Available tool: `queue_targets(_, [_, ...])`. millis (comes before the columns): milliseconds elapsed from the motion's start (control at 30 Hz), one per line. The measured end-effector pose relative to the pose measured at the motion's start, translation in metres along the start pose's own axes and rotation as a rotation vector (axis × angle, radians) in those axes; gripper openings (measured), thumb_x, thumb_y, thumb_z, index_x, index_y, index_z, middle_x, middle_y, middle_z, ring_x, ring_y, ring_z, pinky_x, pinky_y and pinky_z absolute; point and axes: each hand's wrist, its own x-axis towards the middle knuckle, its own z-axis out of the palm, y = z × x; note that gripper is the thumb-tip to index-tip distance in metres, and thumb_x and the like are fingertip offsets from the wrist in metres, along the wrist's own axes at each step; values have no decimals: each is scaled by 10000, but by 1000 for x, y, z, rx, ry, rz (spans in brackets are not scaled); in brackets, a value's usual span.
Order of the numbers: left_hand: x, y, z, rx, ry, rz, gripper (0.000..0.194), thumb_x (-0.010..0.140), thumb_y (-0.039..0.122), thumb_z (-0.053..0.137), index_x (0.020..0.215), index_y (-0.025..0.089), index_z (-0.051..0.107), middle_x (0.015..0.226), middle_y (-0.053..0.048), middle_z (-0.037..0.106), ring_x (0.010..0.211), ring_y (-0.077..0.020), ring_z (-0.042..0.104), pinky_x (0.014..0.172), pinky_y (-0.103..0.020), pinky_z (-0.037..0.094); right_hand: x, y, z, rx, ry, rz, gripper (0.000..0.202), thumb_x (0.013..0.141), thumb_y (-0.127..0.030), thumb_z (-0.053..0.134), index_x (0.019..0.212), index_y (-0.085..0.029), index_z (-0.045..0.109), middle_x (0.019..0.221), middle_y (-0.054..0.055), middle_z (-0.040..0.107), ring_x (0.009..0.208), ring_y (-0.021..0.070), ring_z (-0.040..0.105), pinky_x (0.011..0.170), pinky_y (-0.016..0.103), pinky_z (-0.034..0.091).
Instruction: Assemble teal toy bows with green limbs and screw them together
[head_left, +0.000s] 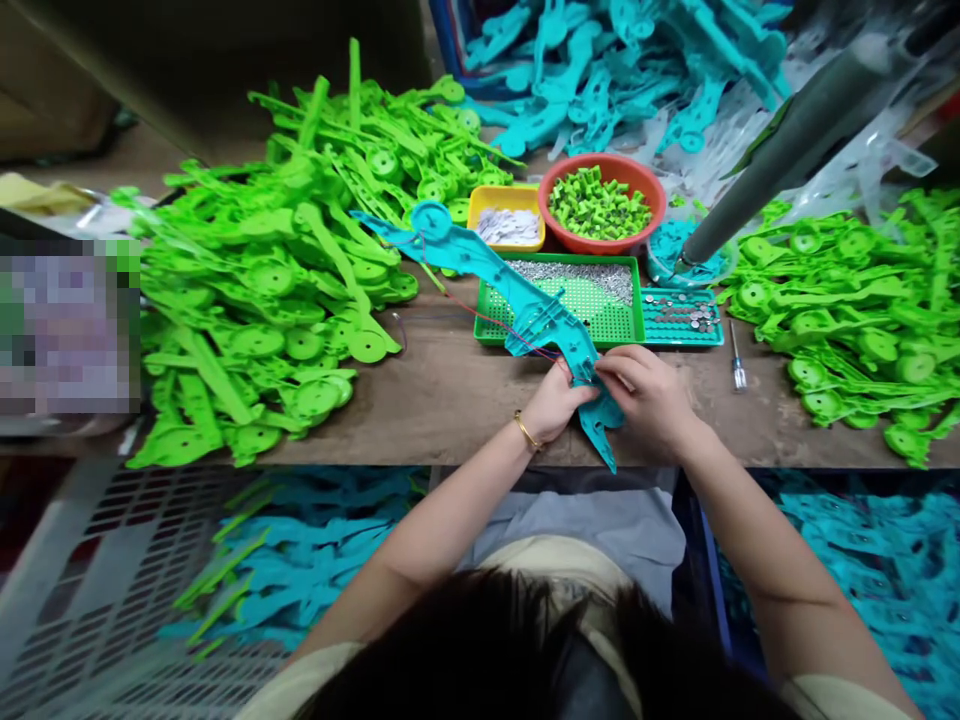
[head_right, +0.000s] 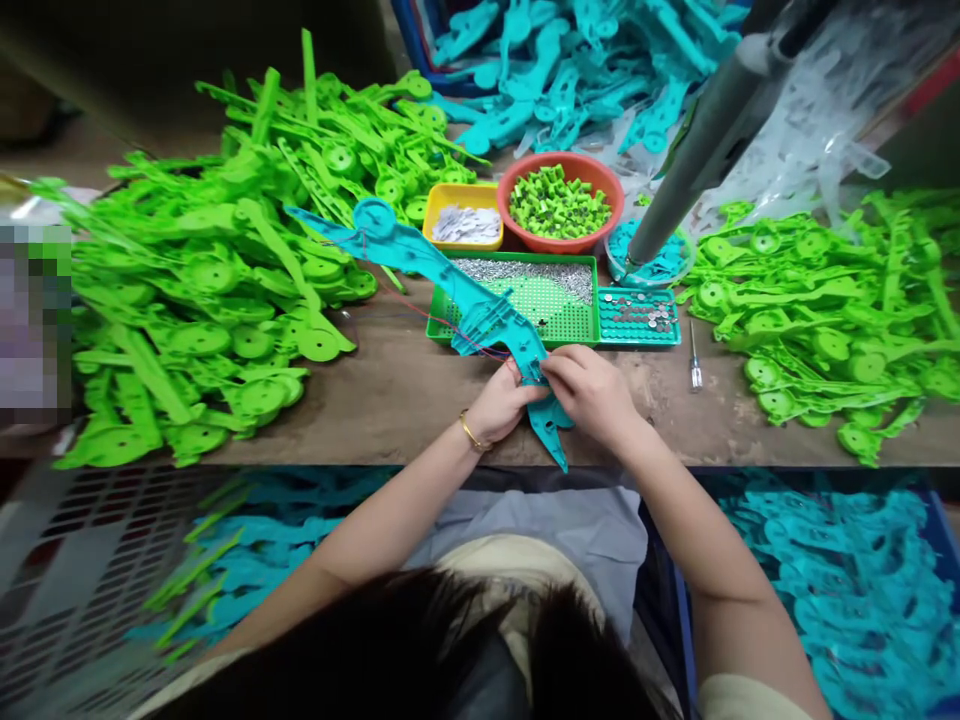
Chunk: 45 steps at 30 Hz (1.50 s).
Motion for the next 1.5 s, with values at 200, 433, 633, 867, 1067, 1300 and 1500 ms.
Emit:
queue_targets(200, [-1,0,0,3,18,4,399,595,145,772,951,171,594,977,-22,698,972,-196,648,937,-336,480,7,10,2,-132,-60,-80,270,971,-263,478,1093,-236,718,1037,97,689,919,193,633,767,329,535])
queue_targets(433, [-2,3,2,-66,-5,-112,449,580,192,803,972,174,583,889,-27,718,843,-208,708,800,-347,550,19,91,-19,-355,-31,461,236,881,-298,533,981,-207,727,994,119,664,900,264,622,749,391,507])
queue_targets(633, [-2,0,1,-48,17,-93,419,603,178,795,967,171,585,920,-28,710,875,-201,683,857,-354,526,12,39,-9,-121,9,209,166,934,-269,523,978,-203,669,925,70,699,845,186,646,760,319,524])
queue_targets(867, [-2,-3,-1,-1,65,-8,438,617,147,795,998,172,580,1026,-27,686,1003,-185,627,981,-342,466,6,-1,9,-71,4,-95,226,963,-253,508,1012,-232,727,949,77,695,852,170,640,703,294,534])
queue_targets(1067, [-4,8,3,-95,7,-116,380,602,192,803,930,163,613,892,-32,718,843,-214,710,806,-353,552,6,63,-6,-318,88,467,300,942,-308,472,1095,-214,711,1000,119,685,874,250,646,764,395,528])
queue_targets(1300, [-4,8,5,-116,33,-121,438,582,182,809,962,173,590,909,-37,729,851,-226,717,796,-367,553,10,69,-5,-373,106,542,278,923,-284,465,985,-175,713,1034,152,687,860,260,648,732,375,492])
queue_targets(1500, [-2,4,3,-70,62,-51,380,581,158,788,899,170,579,916,-18,705,913,-187,659,888,-324,500,10,3,2,-14,14,186,199,951,-318,524,955,-230,702,907,56,711,791,159,661,699,284,533])
